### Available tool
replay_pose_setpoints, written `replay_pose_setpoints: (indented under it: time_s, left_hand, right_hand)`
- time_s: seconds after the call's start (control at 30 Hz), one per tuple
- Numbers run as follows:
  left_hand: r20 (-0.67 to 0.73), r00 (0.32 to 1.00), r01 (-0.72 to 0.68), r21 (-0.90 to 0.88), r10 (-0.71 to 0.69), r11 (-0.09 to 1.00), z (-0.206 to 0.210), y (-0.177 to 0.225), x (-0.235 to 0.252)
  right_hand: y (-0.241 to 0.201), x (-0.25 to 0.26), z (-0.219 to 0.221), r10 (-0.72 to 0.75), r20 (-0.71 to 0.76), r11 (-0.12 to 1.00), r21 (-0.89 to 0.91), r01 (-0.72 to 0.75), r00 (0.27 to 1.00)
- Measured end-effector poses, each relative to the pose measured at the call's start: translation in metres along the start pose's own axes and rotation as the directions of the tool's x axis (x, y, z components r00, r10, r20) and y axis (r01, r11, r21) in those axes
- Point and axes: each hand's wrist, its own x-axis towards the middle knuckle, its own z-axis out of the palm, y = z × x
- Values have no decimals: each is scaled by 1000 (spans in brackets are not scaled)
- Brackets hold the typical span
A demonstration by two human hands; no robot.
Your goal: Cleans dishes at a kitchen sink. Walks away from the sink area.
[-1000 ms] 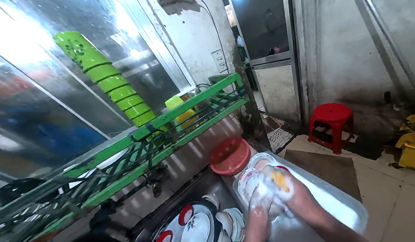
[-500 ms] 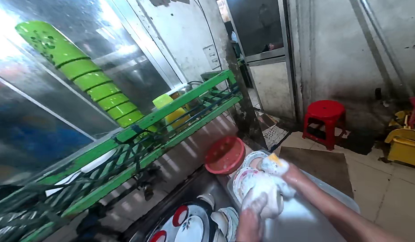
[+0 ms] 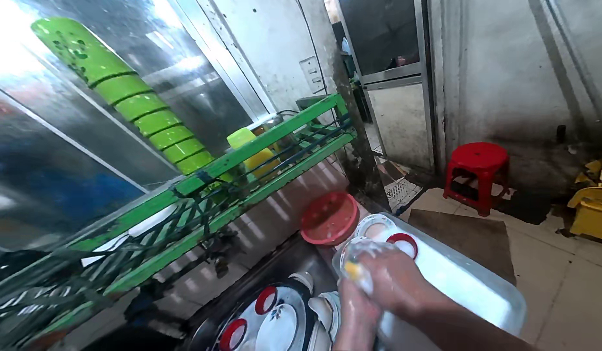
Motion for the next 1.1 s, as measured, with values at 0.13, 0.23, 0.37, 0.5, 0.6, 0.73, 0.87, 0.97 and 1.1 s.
replay_pose_setpoints:
  time_s: [0.13,0.23,0.37,0.5,0.6,0.73,0.87,0.97,1.1]
  left_hand:
    - [59,997,-35,-211,48,977,-8,22,17]
    - [99,995,-1,-289,31,957,-9,30,16]
    - [135,989,71,-78,-60,994,-7,28,-1]
    - [245,969,-128,429,21,894,-5,21,-16]
    - [326,945,-144,410,3,901,-6,32,-22]
    - [275,941,-228,90,196,969,-1,36,-10]
    - [147,987,-81,135,61,988,-1,8,3]
    - [132,990,66,-50,-59,997,10,1,4]
    - [369,888,-457,638,275,619,-19,-2,1]
  right_hand:
    - [36,-17,56,-417,-480,905,-140,402,772]
    - [58,-24,62,-50,-598,857,386,342,800]
    - [67,-6,-3,472,-98,685,666,-295,876]
    - [49,-8,-19,242,-75,926,316,-207,967]
    - [58,-5,-24,309,21,749,611,-257,951]
    - [48,-13,-31,515,-119,458,875,-155,849]
    - [31,-16,-15,145,-561,901,416,127,815]
    - [30,-21,2,138,-468,879,464,110,873]
    - [40,-17,18,560,135,84,972,-218,818]
